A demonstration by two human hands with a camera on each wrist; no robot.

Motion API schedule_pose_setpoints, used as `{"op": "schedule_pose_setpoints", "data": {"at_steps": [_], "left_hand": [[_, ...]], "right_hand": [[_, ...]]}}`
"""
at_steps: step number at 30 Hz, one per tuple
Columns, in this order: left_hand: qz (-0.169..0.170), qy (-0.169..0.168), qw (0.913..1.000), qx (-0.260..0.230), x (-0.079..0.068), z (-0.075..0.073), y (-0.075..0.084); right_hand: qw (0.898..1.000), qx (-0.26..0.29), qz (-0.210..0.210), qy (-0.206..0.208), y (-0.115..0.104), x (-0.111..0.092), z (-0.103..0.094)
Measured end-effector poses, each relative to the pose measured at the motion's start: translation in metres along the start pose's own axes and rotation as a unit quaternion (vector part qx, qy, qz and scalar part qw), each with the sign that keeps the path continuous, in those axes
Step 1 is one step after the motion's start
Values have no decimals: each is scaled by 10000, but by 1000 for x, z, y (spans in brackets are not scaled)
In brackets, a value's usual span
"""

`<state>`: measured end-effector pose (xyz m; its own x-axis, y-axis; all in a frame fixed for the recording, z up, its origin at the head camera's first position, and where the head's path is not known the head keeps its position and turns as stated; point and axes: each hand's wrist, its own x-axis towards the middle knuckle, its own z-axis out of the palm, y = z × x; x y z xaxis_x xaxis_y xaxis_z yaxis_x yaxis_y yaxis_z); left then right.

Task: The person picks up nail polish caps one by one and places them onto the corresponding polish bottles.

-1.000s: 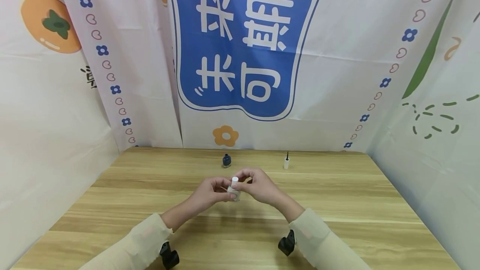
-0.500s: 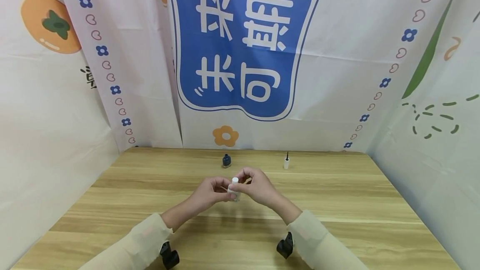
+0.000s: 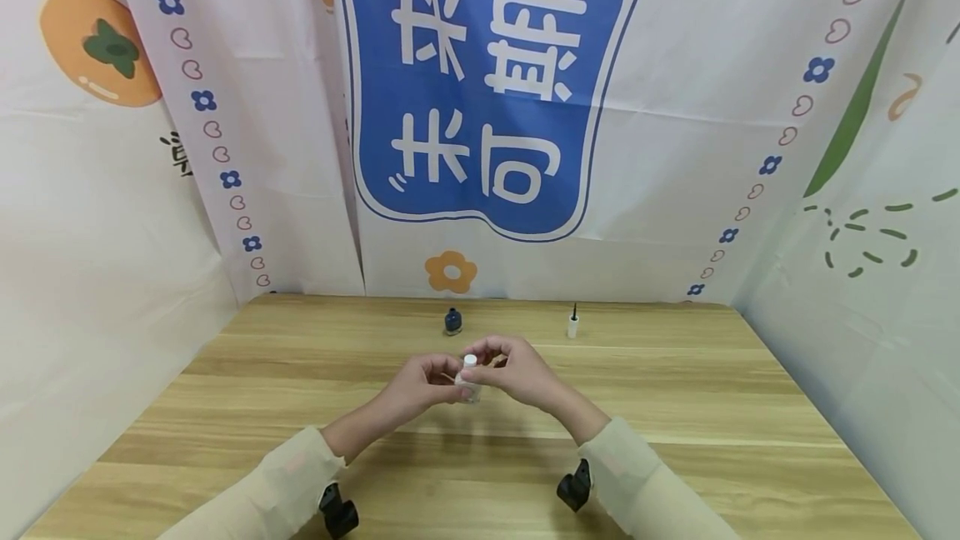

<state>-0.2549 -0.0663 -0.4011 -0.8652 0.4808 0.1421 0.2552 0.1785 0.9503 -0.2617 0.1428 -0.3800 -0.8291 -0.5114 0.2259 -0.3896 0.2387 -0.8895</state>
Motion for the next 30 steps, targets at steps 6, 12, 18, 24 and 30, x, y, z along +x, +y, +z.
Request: {"op": "schedule_pose_setpoints", "data": {"at_steps": [6,12,18,24,30], "left_hand": [[-26,0,10000,19,0,-1,0],[-87,29,9999,44,0,-1,-2],[-104,49,9999,30,0,0,-2],[-88,58,9999,11,0,0,-1],[-103,59,9999,-19,1,0,-1]], "right_hand": [[9992,86,-59,-391,-1,1,-4],[9988,140,-128,-451,0,1,-4],[9996,158,84,-227,-3,0,-1],[9994,157,269,144,-27,-7,5],[9987,195,339,341,-31,-7,8]]}}
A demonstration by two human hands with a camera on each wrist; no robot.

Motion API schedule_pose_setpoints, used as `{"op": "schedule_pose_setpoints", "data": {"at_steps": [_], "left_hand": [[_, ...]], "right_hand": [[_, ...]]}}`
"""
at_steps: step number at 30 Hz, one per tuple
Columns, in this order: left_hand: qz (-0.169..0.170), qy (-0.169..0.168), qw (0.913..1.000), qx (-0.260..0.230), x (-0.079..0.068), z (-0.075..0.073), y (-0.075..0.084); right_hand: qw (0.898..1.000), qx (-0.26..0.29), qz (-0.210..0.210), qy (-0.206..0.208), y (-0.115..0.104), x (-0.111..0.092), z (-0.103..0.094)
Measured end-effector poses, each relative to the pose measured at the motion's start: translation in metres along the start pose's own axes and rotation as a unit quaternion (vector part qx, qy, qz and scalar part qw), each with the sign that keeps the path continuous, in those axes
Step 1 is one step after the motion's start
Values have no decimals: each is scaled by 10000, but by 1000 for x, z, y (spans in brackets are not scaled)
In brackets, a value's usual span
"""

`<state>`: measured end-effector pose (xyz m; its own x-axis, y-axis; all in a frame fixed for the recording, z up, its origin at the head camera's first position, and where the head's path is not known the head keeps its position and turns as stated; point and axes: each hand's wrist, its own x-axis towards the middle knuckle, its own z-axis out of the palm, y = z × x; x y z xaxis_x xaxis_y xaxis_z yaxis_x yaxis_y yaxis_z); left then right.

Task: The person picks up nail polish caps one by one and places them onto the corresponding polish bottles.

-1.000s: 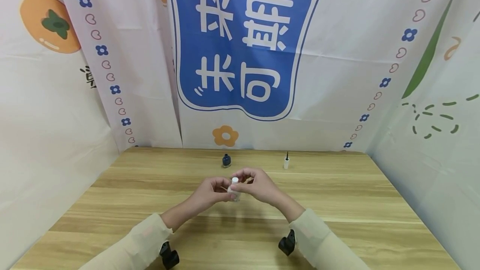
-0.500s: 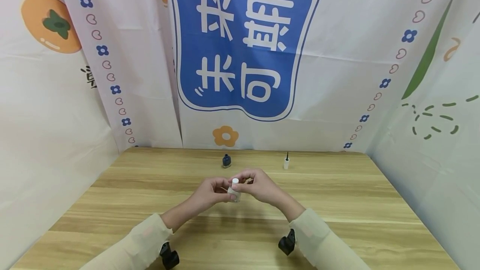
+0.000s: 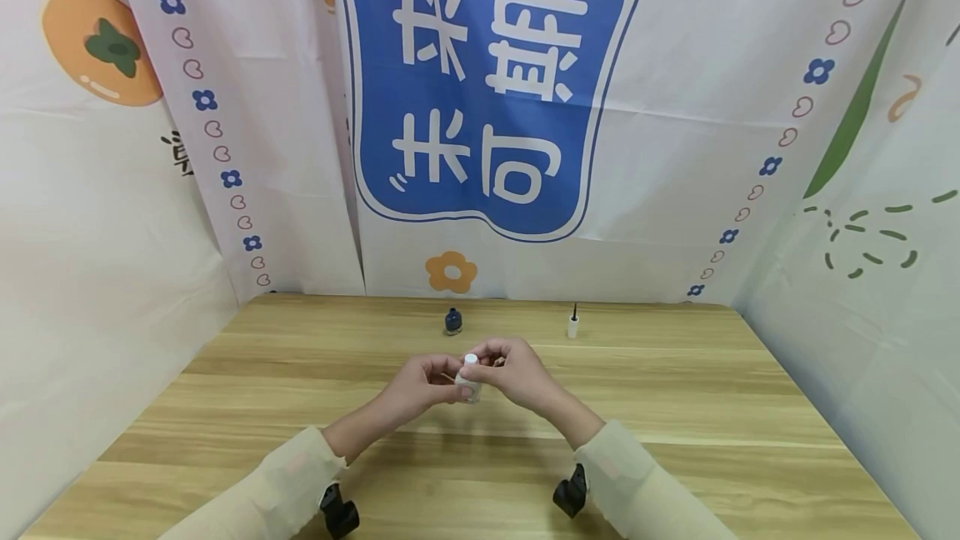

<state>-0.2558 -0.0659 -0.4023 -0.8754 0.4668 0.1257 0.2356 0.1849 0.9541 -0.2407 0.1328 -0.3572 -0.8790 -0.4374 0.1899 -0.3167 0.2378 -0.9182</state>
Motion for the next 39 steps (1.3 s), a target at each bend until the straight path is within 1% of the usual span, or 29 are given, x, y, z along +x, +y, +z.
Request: {"op": "schedule_pose_setpoints", "data": {"at_steps": [8,21,29,35,39], "left_hand": [[-39,77,9999,65,0,0,0],[39,161,9998,111,-1,2,0],[128,191,9997,110,-1,3,1],[231,136,9996,69,-3,3,2],[250,94,9996,-8,-3,4,2]], "right_hand": [[9999,-9,-16,103,1,0,3],[9998,-99,-48,165,0,-1,5],[9997,-107,-10,226,28,7,3],[9994,-216,-62,272,35,4,1],[9988,-316,-179,314,35,0,-2]]}}
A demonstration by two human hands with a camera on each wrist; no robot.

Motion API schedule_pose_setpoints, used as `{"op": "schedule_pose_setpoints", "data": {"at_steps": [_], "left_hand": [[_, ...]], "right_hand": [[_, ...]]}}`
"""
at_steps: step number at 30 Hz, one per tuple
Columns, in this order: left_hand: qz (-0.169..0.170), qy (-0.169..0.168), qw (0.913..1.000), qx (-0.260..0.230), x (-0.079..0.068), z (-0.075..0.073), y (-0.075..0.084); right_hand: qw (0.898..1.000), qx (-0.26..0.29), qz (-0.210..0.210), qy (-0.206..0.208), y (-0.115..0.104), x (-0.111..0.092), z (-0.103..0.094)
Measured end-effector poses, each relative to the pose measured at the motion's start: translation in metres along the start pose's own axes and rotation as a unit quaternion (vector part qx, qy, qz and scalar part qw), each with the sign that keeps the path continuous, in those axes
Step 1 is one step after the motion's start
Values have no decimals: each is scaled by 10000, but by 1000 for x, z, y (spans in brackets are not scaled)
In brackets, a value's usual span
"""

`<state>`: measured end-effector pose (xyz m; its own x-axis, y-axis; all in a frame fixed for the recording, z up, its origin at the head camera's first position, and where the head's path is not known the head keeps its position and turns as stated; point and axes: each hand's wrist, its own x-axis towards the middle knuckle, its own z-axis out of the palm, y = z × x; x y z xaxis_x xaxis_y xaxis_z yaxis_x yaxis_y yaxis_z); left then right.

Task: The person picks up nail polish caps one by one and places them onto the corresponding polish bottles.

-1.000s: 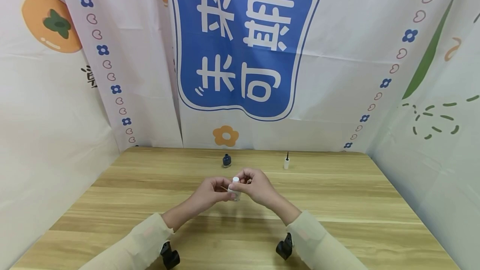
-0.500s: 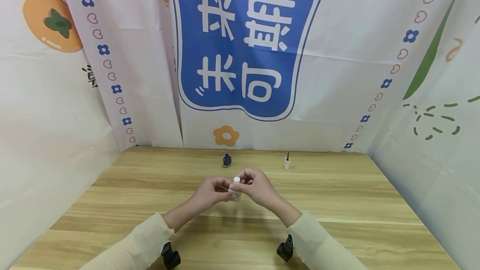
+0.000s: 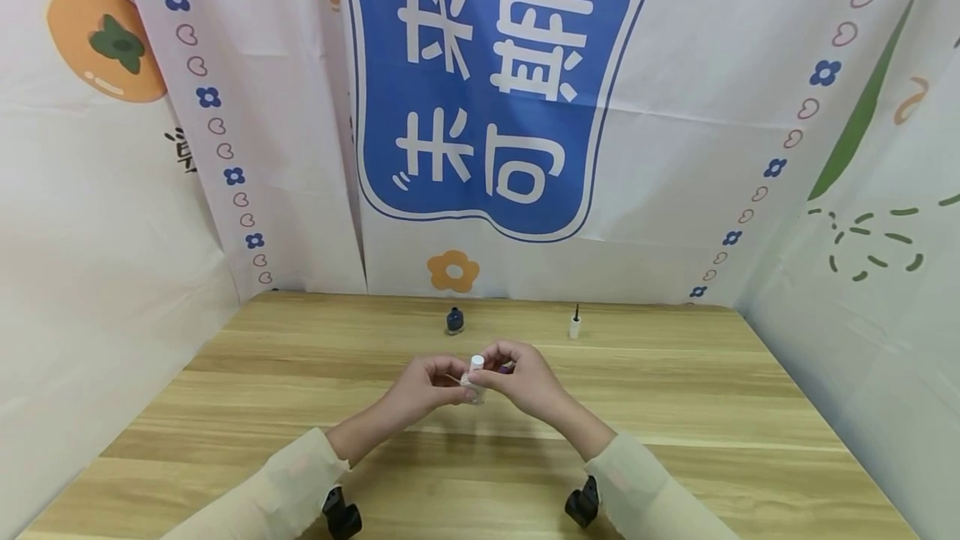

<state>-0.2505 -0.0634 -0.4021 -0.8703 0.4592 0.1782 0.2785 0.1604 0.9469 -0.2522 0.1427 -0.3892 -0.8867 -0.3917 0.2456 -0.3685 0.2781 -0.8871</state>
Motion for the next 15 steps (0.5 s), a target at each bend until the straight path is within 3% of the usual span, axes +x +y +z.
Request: {"op": "schedule_pose_setpoints", "data": {"at_steps": [9,15], "left_hand": [[-57,-117,9999,-101,2,7,1],[-73,-219,9997,-103,4,15,1]], "right_hand": [[9994,-253,-230,85,-1,-9,-7],[9993,-328,-142,147,-1,-16,-14]]}}
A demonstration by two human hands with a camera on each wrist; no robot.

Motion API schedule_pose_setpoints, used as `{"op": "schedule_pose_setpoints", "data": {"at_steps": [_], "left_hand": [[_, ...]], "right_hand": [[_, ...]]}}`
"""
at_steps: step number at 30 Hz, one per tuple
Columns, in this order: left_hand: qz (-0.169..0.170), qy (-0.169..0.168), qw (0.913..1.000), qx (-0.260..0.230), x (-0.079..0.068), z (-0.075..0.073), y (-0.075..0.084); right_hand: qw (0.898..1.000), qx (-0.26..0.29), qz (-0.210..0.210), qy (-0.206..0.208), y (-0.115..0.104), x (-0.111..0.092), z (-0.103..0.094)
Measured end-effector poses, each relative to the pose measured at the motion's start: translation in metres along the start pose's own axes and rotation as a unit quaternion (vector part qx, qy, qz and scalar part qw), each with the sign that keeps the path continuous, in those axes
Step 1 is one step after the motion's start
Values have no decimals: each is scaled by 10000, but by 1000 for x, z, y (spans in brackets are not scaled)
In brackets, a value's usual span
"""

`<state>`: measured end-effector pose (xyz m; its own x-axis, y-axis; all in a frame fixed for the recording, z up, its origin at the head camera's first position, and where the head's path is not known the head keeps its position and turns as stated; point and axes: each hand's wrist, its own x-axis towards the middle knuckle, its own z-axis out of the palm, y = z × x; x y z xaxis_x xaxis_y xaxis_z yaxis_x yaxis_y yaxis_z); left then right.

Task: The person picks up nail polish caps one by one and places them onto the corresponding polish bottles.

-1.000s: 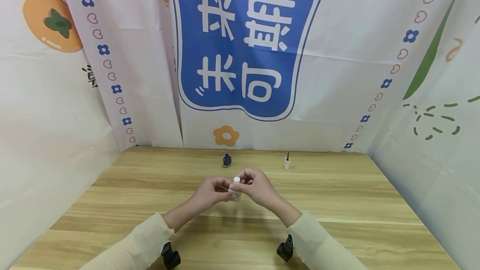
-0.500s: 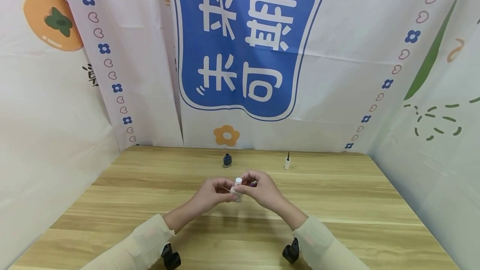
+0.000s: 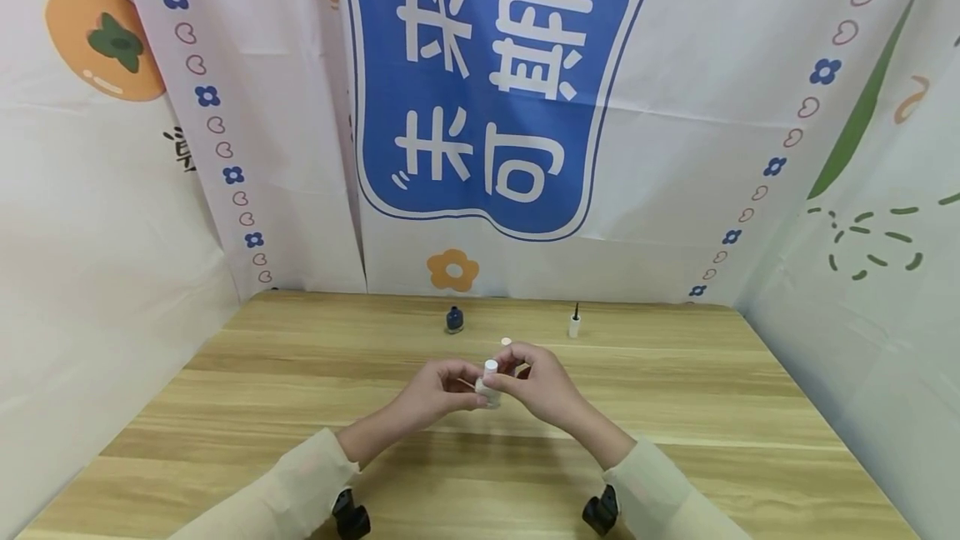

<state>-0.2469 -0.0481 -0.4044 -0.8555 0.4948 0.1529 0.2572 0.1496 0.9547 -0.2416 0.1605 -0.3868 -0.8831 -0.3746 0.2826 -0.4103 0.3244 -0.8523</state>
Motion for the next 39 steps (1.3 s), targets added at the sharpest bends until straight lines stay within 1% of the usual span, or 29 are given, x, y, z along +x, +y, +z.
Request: {"op": "schedule_pose_setpoints", "data": {"at_steps": [3,8,15,19,24,31,39], "left_hand": [[-32,20,10000,34,2,4,0],[25,93,9998,160,7,14,0],[89,165,9996,192,16,31,2],[111,195,9992,332,22,42,3],[107,165,9979,613,32,57,4],[109,215,9969,745,48,75,5],[-86,199,9959,883,66,93,3]], "right_hand": [[10000,-76,22,-16,0,-3,-3],[9997,-212,70,-41,2,-8,-11],[9991,-407,50,60,7,-15,-25],[9987,-489,78,103,11,-21,-35],[9984,-555,105,73,16,-28,-49],[9977,-659,157,53,28,-33,-66],[9957,-858,327,123,46,-35,-84]]}}
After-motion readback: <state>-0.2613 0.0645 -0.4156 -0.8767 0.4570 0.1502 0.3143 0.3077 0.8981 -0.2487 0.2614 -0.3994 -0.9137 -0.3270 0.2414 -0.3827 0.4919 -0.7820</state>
